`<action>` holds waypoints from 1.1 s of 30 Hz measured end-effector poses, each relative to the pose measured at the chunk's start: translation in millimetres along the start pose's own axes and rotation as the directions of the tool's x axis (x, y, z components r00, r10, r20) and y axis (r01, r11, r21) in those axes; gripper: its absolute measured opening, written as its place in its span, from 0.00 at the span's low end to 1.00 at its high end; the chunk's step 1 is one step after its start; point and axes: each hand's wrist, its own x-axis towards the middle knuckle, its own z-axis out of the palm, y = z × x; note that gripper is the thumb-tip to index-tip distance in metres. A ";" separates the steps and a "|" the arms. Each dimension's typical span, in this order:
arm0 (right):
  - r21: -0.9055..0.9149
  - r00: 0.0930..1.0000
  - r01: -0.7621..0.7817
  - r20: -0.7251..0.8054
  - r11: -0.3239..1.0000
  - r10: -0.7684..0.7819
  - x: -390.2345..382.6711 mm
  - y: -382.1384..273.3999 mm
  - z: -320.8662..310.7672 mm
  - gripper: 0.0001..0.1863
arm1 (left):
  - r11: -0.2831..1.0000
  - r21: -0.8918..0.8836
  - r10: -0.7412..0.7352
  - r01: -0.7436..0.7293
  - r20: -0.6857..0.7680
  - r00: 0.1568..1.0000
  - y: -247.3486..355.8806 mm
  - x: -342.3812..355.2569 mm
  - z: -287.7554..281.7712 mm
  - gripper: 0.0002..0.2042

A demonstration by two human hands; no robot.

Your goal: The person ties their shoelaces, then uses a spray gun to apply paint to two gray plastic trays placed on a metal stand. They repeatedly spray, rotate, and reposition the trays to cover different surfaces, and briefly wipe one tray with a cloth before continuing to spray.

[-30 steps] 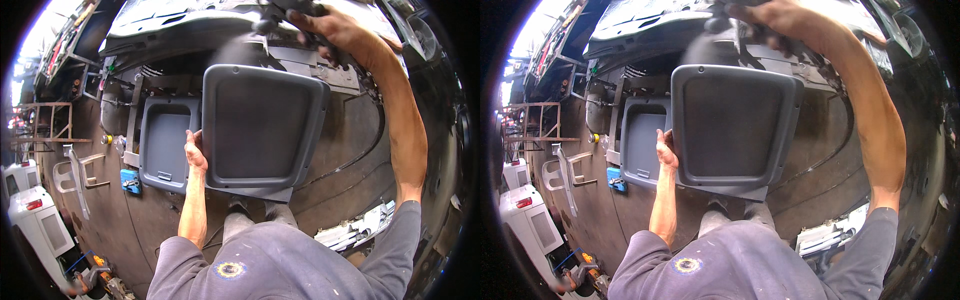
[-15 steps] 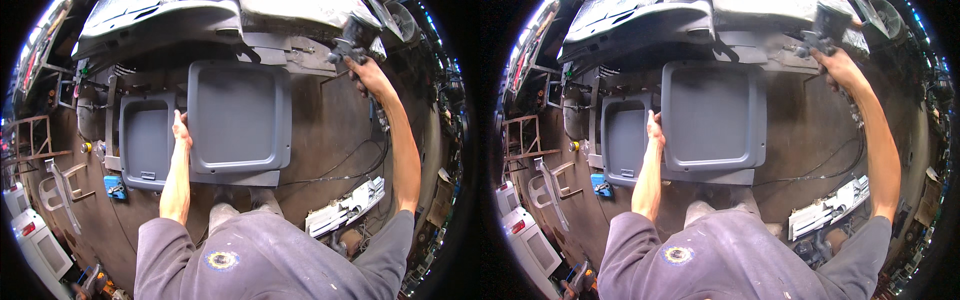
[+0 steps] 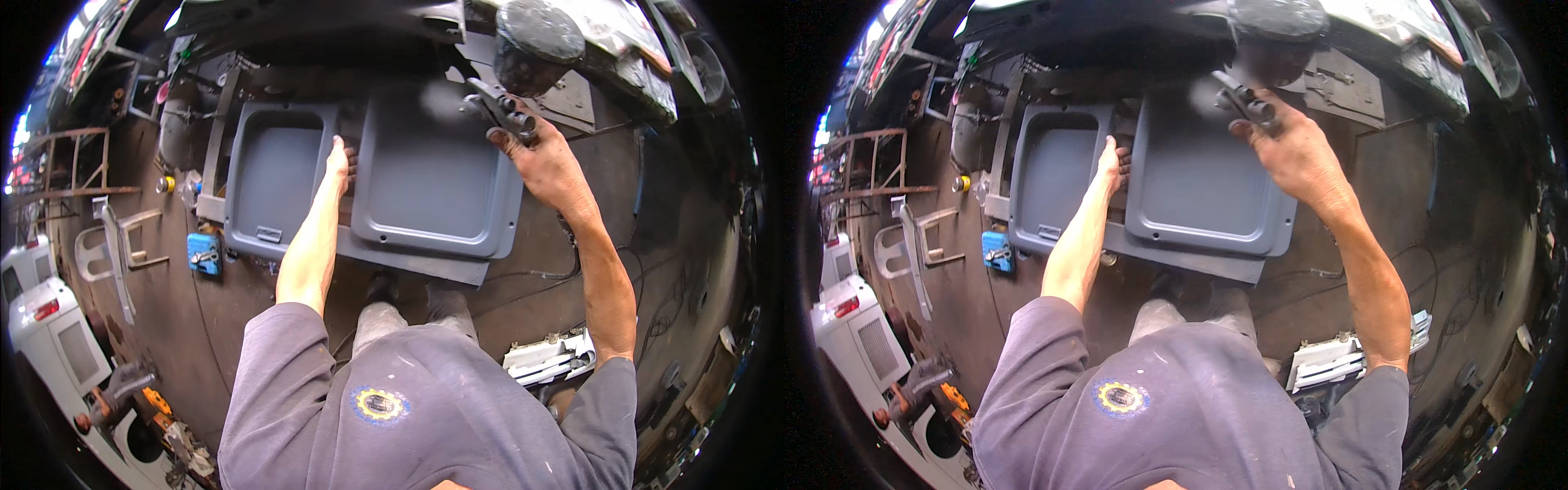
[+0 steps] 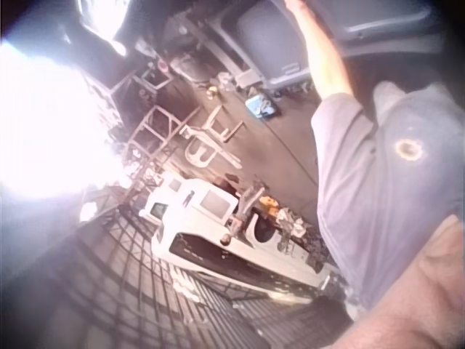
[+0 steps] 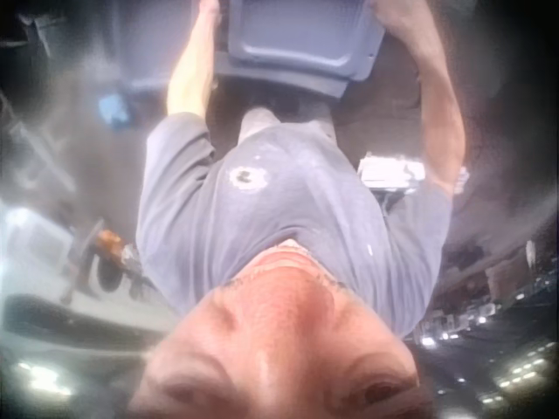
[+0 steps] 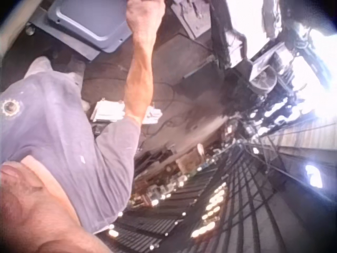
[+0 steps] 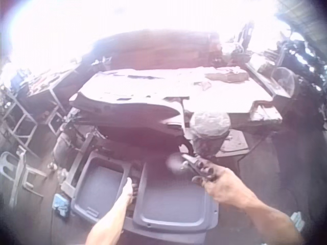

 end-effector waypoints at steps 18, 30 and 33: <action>-0.423 0.922 0.351 0.313 0.835 -0.229 2.7 -133.9 47.0 0.24 | 0.884 0.443 -0.027 0.151 -0.274 0.961 -291.8 -257.4 -131.3 0.22; -0.604 0.853 0.483 0.487 0.634 -0.187 28.5 -185.0 179.9 0.34 | 0.888 0.407 -0.076 0.212 -0.325 0.943 -314.7 -241.5 -188.5 0.21; -0.520 0.783 0.454 0.620 0.724 -0.045 17.0 -191.1 203.7 0.35 | 0.896 0.406 -0.041 0.180 -0.329 0.944 -303.9 -238.9 -199.3 0.20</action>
